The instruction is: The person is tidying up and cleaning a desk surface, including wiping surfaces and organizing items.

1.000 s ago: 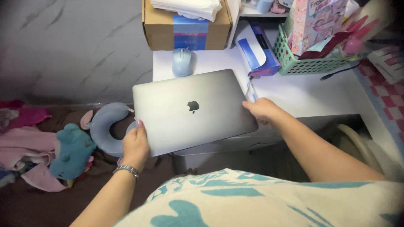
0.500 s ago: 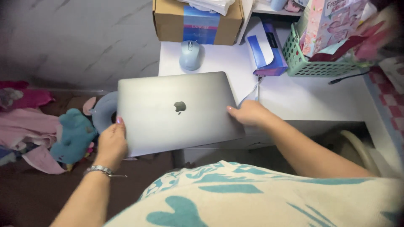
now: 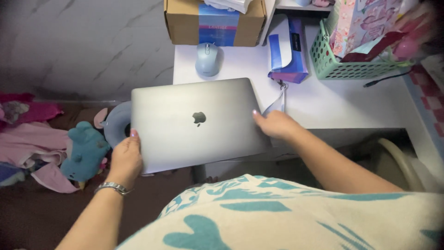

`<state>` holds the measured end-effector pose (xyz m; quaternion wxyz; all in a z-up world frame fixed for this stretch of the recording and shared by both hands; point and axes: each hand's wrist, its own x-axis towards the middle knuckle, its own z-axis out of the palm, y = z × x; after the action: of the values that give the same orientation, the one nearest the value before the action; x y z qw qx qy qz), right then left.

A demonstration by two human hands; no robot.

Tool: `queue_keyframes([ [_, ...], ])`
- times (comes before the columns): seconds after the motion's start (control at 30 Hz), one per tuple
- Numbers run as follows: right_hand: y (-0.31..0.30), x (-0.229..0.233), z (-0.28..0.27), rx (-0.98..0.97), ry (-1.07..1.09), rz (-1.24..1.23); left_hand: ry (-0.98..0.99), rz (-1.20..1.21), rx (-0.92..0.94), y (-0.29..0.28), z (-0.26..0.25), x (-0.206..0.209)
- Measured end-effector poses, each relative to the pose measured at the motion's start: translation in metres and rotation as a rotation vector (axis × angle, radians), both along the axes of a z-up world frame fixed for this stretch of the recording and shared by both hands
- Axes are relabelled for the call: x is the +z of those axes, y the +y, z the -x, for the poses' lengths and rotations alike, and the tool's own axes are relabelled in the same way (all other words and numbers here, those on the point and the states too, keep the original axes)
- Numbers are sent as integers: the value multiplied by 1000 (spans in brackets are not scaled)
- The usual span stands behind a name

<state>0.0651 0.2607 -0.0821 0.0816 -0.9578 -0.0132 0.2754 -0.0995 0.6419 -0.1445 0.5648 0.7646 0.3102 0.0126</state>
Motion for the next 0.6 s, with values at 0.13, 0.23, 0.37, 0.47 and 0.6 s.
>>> queue_keyframes([
  [0.13, -39, -4, -21, -281, 165, -74, 35, 59, -12, -20, -9, 13],
  [0.23, -114, -66, -60, -149, -23, -163, 68, 104, -11, -19, -13, 10],
  [0.37, -140, -33, -60, -117, -163, 67, 3, 118, -25, -17, -16, 13],
  [0.47, -133, -5, -56, -281, -180, 131, -36, 76, -25, -24, -19, 18],
  [0.6, -96, -8, -53, -489, -313, -194, -83, -35, -10, -44, -20, 11],
])
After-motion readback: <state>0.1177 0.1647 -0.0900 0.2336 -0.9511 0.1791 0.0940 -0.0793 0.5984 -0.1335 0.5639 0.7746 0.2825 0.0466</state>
